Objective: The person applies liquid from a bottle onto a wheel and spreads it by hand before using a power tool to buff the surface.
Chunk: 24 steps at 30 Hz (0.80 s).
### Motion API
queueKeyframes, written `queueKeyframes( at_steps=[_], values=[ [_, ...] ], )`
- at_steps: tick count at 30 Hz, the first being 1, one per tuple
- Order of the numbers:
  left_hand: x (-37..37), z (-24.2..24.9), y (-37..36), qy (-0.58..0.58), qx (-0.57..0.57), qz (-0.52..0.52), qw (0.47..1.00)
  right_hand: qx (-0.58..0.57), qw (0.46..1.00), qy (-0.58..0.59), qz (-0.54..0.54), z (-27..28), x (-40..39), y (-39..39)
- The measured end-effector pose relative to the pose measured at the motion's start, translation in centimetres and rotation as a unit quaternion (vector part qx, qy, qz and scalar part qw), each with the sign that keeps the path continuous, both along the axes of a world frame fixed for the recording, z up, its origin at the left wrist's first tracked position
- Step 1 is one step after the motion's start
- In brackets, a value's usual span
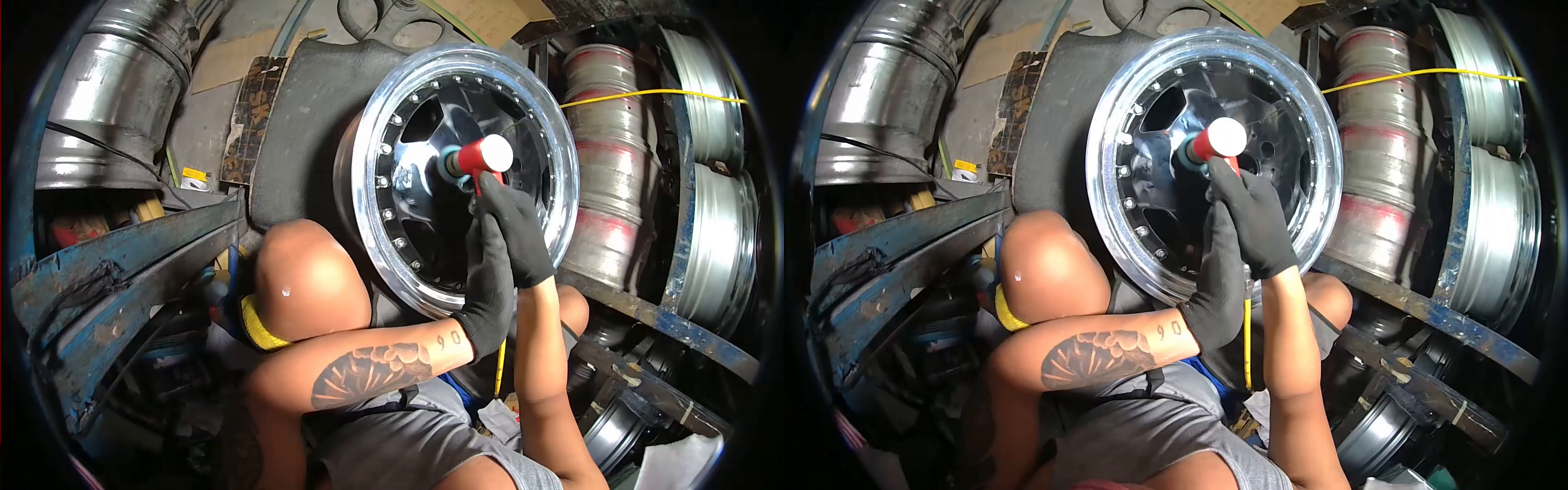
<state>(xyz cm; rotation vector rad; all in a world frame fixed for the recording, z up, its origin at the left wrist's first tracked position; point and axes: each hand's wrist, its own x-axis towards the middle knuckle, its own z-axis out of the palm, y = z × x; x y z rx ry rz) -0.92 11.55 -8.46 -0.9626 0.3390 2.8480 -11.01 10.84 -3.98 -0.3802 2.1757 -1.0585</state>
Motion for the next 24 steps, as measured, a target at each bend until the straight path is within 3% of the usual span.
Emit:
queueKeyframes(
  at_steps=[3, 4, 7, 14, 17, 20, 23, 24],
  values=[
    [1.5, -1.1, -0.9, -0.005, -0.001, -0.010, 1.000, -0.008, 0.999, -0.020, 0.034, -0.6, 0.4, -2.1],
    [1.8, -1.5, -1.4, -0.007, -0.003, -0.010, 1.000, -0.003, 0.995, 0.029, 0.098, -1.1, 0.0, -2.6],
    [2.5, -2.0, -2.1, -0.009, -0.002, -0.008, 1.000, 0.053, 0.990, 0.011, 0.127, -0.8, 0.2, -4.0],
    [1.2, -1.5, -2.4, -0.004, 0.002, 0.000, 1.000, 0.020, 0.987, 0.049, 0.153, -0.2, -0.1, -3.6],
    [-0.2, -0.8, -2.6, 0.007, 0.006, 0.002, 1.000, 0.019, 0.974, 0.049, 0.219, -0.2, -1.2, -4.6],
    [-1.1, -0.4, -2.7, 0.015, 0.014, 0.004, 1.000, 0.083, 0.983, 0.018, 0.161, -0.4, -2.2, -5.3],
    [-1.9, -0.1, -2.7, 0.018, 0.022, 0.003, 1.000, 0.017, 0.972, 0.098, 0.215, -0.9, -3.8, -5.0],
    [-2.0, -0.1, -2.6, 0.019, 0.026, 0.001, 0.999, 0.016, 0.988, 0.023, 0.153, 0.4, -3.4, -5.8]
  ],
)
